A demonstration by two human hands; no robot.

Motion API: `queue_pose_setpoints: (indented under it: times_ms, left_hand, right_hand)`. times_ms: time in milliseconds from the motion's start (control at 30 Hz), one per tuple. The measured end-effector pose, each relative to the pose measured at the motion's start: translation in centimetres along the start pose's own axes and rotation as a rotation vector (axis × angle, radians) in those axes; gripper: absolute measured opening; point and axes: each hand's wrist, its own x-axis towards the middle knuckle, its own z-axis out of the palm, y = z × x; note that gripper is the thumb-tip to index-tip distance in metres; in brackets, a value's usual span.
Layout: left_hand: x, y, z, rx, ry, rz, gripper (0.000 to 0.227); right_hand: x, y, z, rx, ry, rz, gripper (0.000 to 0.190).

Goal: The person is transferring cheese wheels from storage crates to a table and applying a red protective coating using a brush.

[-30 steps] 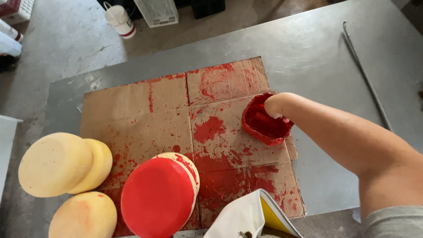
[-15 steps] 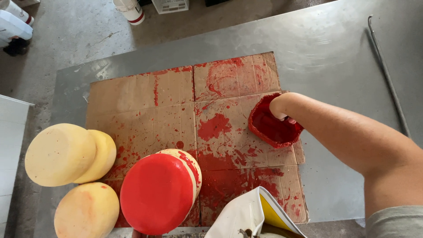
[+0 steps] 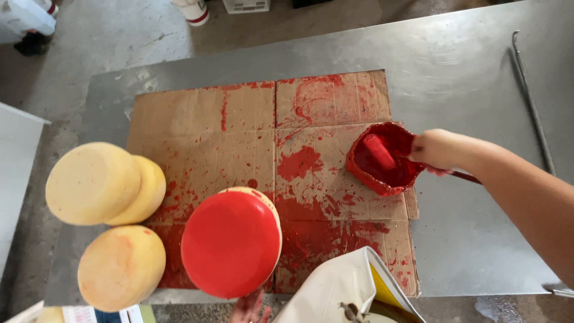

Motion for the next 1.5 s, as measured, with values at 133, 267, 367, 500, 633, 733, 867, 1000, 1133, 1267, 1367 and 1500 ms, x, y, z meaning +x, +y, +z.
queue_pose_setpoints:
  times_ms: [133,267,367,500,633,733,867,1000,1133,1267,1367,1500]
  left_hand:
    - [-7.7,0.3,4.9,-0.17,-1.526,-0.001,0.107]
    - [-10.8,1.7,7.6,0.013,-1.36,-0.033,0.102]
    - [-11.4,2.0,8.1,0.043,-1.31,-0.059,0.099]
    - [-11.2,1.8,7.9,0.096,-1.123,-0.045,0.097]
    - [-12.1,2.1,7.2,0.081,-1.113,-0.009,0.081]
    - [-12.9,2.9,6.9,0.135,-0.586,-0.067,0.071]
    - [-14.7,3.6,7.8,0.078,-0.717,-0.008,0.056]
    - [-16.9,3.3,10.8,0.126,-0.81,0.039,0.065]
    - [-19.7,3.8,13.1,0.088,-0.557,-0.009,0.073]
    - [-19.2,3.5,12.5,0.111,-0.651,0.037,0.073]
    - [-18.7,3.3,12.1,0.11,-0.695,0.065,0.073]
    - [-19.5,3.4,12.7,0.07,-0.613,0.038,0.071]
  right_hand:
    - [-1.0,3.1,2.7,0.211,0.056,0.035,0.031]
    - [-2.4,4.4,4.4,0.329,0.165,0.049,0.032]
    - [-4.1,4.3,5.0,0.41,0.209,0.045,0.032]
    - [-5.1,4.8,6.3,0.56,0.307,0.027,0.03]
    - [-5.6,5.9,7.1,0.655,0.398,-0.02,0.025]
    - [-4.8,7.4,7.5,0.703,0.442,-0.058,0.024]
    - [-5.9,7.3,7.1,0.738,0.485,-0.151,0.02]
    - [-7.2,6.8,6.6,0.737,0.525,-0.149,0.019]
    - [-8.1,6.6,6.4,0.648,0.566,-0.175,0.02]
    - [-8.8,6.3,6.4,0.695,0.594,-0.187,0.02]
    - [-9.1,6.0,6.2,0.667,0.623,-0.189,0.02]
    - [-7.9,7.2,6.5,0.711,0.664,-0.293,0.016]
